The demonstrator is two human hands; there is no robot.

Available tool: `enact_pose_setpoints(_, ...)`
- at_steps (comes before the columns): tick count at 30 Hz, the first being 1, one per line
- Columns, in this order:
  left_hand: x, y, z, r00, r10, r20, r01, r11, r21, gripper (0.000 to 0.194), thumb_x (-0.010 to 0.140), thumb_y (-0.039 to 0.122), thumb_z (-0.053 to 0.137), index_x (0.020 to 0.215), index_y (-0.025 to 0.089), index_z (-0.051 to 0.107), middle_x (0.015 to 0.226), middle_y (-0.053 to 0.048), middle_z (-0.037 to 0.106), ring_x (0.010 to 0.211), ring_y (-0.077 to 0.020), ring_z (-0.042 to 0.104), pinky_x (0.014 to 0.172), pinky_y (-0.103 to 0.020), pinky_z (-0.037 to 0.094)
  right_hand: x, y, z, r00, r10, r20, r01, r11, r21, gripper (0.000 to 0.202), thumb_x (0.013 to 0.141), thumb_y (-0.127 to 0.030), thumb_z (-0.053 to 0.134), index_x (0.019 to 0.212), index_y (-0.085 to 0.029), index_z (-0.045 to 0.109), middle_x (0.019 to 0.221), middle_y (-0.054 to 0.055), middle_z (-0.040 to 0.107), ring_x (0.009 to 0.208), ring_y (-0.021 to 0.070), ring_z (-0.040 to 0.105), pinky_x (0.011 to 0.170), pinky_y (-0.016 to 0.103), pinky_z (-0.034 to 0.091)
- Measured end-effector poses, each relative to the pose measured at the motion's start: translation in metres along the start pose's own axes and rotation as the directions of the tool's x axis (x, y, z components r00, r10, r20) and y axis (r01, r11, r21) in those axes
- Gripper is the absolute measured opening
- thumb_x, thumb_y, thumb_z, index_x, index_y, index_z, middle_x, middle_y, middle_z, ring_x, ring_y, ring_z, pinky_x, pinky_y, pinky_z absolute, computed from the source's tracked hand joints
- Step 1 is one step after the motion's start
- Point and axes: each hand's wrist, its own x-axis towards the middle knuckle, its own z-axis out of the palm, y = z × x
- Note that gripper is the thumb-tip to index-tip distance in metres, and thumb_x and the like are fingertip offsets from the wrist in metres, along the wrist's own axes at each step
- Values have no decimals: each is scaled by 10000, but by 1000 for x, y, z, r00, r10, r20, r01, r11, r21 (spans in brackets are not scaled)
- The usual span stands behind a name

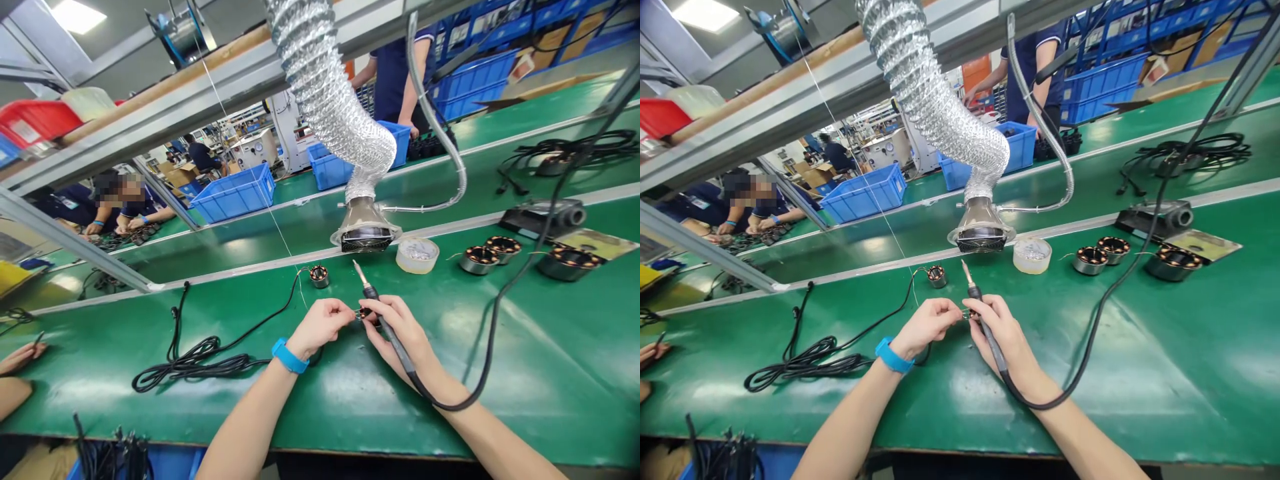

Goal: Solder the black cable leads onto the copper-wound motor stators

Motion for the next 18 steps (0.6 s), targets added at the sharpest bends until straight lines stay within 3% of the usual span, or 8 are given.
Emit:
enact_pose_setpoints(6,-2,3,4,1000,-4,-27,5,1000,21,300,779,435,655,792,141,598,581,67,428,447,-44,281,397,-193,196,3,-5,1,971,143,-193,-150,988,-26,302,888,-143,584,1180,-220,586,1028,42,540,700,96,630,723,230,571)
enact_pose_setpoints(11,-3,5,6,998,5,-60,-3,999,36,282,785,407,653,780,130,602,558,74,421,458,-43,286,452,-208,232,3,-6,4,971,155,-184,-162,987,-23,304,871,-141,573,1167,-211,585,965,48,573,758,139,642,689,251,572)
enact_pose_setpoints(18,-2,0,6,996,51,-67,-46,996,81,296,798,421,642,777,127,612,601,56,466,502,-51,332,510,-219,264,5,-10,0,971,160,-176,-163,987,-7,317,887,-166,602,1200,-216,590,986,45,587,870,155,646,788,271,556)
